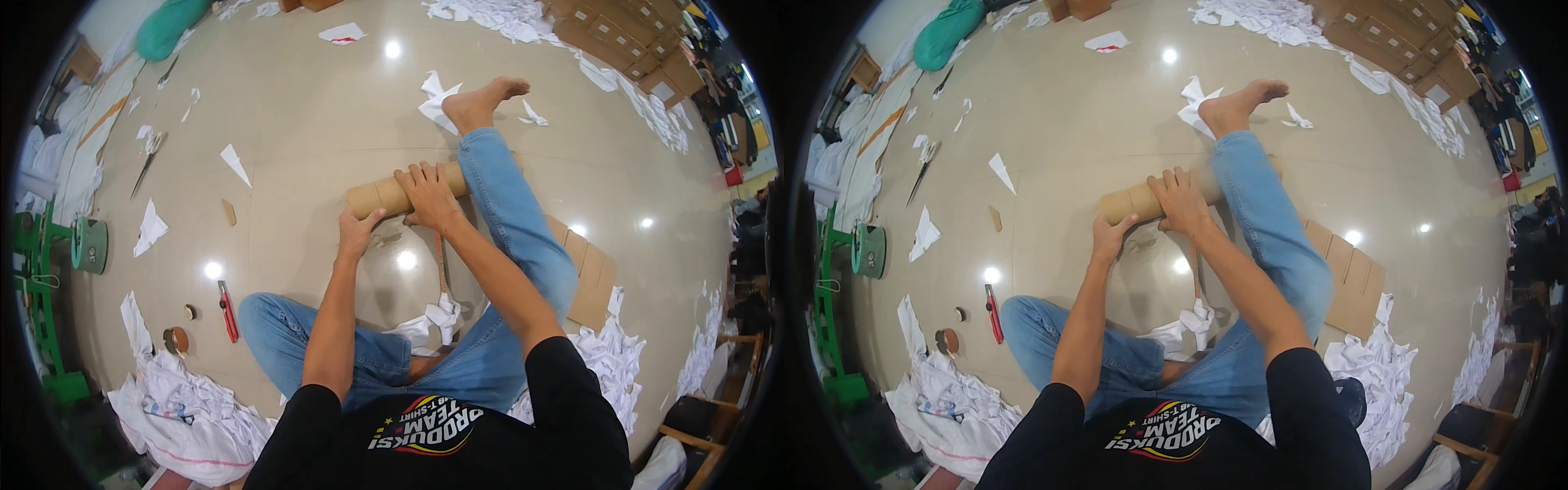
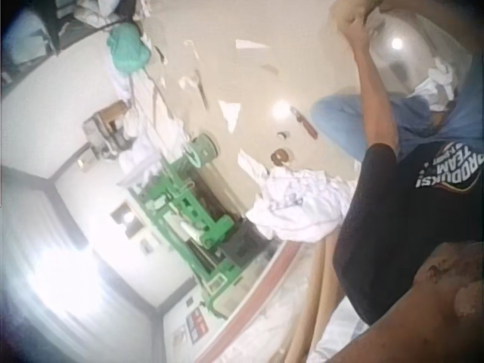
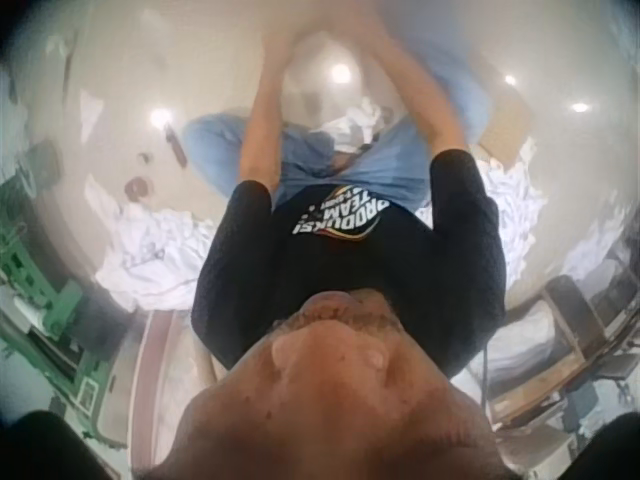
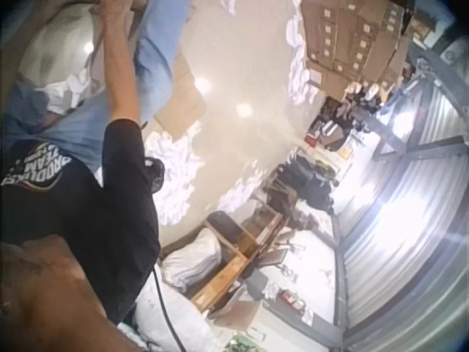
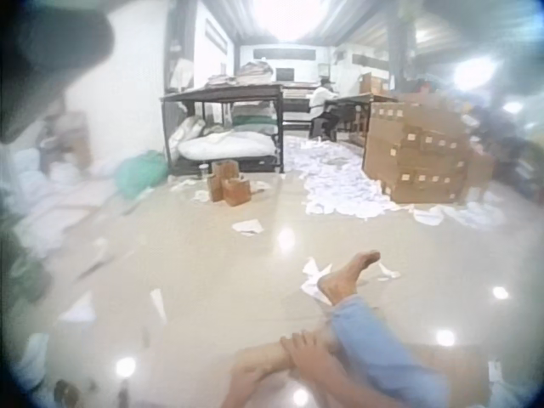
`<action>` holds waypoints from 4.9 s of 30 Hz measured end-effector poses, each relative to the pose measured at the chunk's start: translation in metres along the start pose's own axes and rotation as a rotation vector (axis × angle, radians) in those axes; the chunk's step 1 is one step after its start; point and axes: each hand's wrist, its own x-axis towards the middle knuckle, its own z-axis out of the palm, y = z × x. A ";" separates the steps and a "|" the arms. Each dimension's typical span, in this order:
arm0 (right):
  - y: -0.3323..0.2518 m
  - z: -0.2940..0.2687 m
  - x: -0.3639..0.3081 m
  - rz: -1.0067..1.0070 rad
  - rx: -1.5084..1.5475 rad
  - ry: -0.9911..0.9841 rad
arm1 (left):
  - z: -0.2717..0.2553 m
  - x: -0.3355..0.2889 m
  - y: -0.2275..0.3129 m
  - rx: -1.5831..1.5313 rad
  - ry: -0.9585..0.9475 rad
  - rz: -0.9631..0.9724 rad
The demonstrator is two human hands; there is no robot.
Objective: The person sits on the floor and assembles craft parts by cutting a cardboard tube, fitting a black plastic ring onto it, and wrapping the assembly with clear plastic film. They use a utility knife to cut the tube and film, and a pencil to mark the tube.
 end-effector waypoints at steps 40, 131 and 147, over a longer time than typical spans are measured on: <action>-0.006 0.022 0.042 0.331 0.143 0.129 | -0.034 -0.025 0.069 -0.687 0.286 -0.155; 0.015 -0.029 -0.188 1.006 1.437 0.597 | 0.090 -0.069 -0.020 1.083 -0.152 0.210; -0.004 -0.003 -0.191 1.191 1.509 0.576 | 0.098 -0.007 -0.018 0.973 -0.100 0.232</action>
